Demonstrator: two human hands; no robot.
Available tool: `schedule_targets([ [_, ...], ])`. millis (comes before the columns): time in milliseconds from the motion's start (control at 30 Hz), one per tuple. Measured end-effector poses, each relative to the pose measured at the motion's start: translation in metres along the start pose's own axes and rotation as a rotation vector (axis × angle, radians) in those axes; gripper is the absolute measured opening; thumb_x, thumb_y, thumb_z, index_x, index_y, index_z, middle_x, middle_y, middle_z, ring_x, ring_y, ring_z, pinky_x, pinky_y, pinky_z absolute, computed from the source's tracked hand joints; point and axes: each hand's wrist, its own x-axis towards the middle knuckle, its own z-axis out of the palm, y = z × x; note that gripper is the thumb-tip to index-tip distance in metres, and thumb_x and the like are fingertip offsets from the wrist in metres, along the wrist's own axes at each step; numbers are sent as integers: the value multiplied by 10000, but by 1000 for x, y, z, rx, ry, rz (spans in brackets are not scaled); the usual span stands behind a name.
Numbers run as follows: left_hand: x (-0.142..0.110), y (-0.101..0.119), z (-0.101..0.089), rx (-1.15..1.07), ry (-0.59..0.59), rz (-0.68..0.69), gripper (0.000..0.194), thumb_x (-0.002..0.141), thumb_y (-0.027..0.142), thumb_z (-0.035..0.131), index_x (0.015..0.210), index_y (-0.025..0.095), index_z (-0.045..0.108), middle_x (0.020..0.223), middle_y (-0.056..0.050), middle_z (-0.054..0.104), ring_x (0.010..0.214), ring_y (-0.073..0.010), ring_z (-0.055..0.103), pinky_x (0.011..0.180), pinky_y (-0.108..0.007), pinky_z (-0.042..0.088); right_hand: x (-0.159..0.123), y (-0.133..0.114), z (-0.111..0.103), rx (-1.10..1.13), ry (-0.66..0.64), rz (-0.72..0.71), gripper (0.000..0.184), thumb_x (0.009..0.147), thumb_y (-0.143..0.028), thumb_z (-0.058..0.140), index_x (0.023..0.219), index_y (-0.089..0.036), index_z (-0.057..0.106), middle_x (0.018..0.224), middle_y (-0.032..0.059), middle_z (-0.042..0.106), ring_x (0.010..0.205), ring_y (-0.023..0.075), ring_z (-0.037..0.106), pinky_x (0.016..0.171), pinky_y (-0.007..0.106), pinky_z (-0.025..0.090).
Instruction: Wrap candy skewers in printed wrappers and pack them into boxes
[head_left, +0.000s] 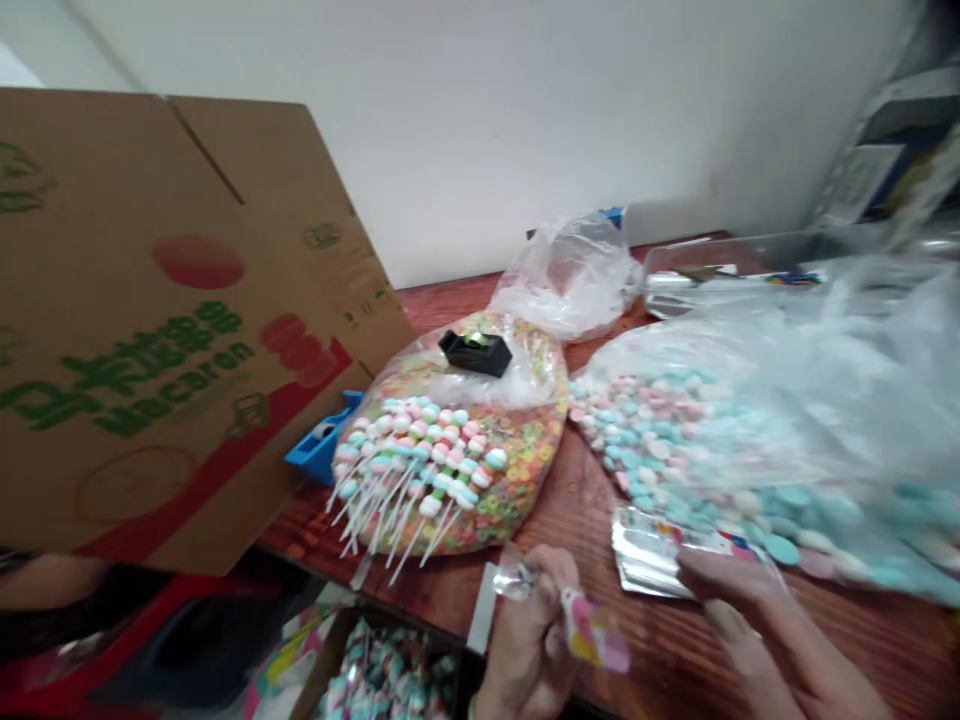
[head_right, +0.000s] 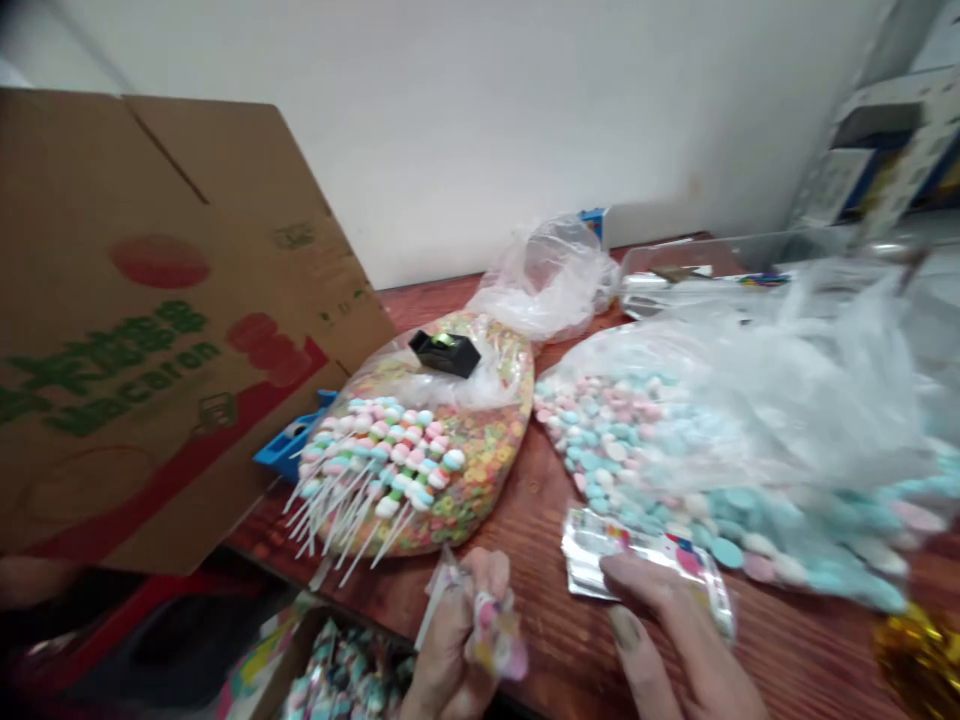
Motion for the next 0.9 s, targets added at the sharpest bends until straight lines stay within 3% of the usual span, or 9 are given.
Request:
schedule_targets([
  [100,-36,44,-23,13,85,216,310,686,338,795,617,164,548,601,45,446,449,-28,333,408,-143,306,10,-9,56,378,-423,382,305,869,-462,598,1072,-249,678,1092,57,688,1030,233,633,892,321,506],
  [200,-64,71,-55,-16,157,283,284,691,341,789,626,186,560,629,35,472,486,-47,386,439,-146,359,13,-33,126,915,-665,838,341,820,-501,650,968,-196,686,1013,75,702,814,178,682,629,244,541],
  [300,-74,80,-95,-22,62,323,261,693,329,784,629,200,567,604,47,449,430,-40,327,398,-147,344,13,-55,185,1117,-695,1061,426,766,-474,718,1059,-180,622,888,55,700,607,123,668,446,178,463],
  [433,-73,85,-140,-29,-135,344,322,710,347,767,577,191,519,547,65,338,378,-32,213,349,-143,307,14,-67,228,1148,-641,1070,394,799,-507,666,1007,-187,569,841,6,670,511,59,618,415,138,431],
  [533,-70,91,-147,-31,-111,298,387,658,324,811,550,177,470,550,69,317,381,-26,226,350,-138,300,15,-68,241,1135,-577,1041,400,751,-535,703,878,-184,556,734,-52,605,453,23,543,400,121,412],
  [633,-69,96,-130,-71,41,253,397,627,304,836,561,173,467,576,64,346,416,-28,301,355,-131,286,14,-65,236,1080,-541,981,443,699,-561,736,754,-170,537,642,-63,562,444,30,511,390,127,393],
  [767,-62,88,-91,-159,193,203,324,698,325,789,652,176,506,623,65,386,434,-11,327,373,-118,281,15,-51,201,972,-518,845,379,771,-519,694,859,-163,599,705,-8,651,556,91,607,469,173,436],
  [900,-40,68,-62,-212,146,184,291,740,275,762,658,155,510,598,84,335,388,11,157,337,-98,210,28,-31,166,837,-500,722,393,801,-484,677,1016,-157,632,745,21,684,588,135,633,494,217,450],
])
